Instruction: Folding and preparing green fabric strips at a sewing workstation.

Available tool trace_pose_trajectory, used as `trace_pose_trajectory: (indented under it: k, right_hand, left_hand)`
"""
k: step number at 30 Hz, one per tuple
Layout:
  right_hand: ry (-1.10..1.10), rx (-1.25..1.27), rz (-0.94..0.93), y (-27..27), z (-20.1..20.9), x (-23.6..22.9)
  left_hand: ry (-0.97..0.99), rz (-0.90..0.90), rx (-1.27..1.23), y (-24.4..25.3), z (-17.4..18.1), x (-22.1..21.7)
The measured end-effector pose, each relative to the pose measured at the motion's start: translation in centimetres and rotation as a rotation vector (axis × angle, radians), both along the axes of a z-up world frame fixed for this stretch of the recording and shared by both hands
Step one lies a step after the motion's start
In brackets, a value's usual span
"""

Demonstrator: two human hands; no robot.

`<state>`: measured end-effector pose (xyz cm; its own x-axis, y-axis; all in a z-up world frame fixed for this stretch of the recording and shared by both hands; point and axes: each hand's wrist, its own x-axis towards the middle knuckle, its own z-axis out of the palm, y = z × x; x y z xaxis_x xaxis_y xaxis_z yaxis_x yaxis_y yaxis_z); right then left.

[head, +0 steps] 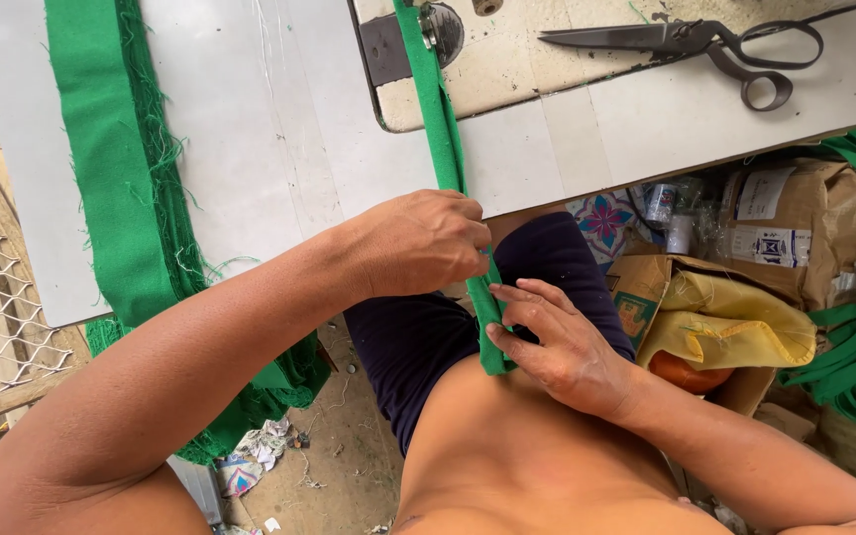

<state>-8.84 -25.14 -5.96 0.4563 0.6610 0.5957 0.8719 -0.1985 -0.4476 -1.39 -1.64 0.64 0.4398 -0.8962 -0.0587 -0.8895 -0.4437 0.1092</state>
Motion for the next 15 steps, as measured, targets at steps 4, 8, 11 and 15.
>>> trace_pose_trajectory:
  k: [4, 8, 11, 15]
  right_hand:
    - [-0.004, -0.016, 0.024, -0.1, 0.8, 0.7]
    - [-0.09, -0.147, 0.117, -0.1, 2.4, 1.4]
    - [-0.144, -0.196, 0.126, -0.1, 2.7, 1.4]
    - [-0.183, -0.253, 0.112, -0.4, 2.2, 1.3]
  left_hand:
    - [0.067, 0.014, 0.006, -0.3, 0.0, 0.4]
    - [0.056, 0.065, 0.057, -0.9, 0.0, 0.3]
    - [0.065, 0.084, 0.079, -1.5, -0.7, 0.6]
    - [0.095, 0.146, 0.093, -2.3, -0.3, 0.6]
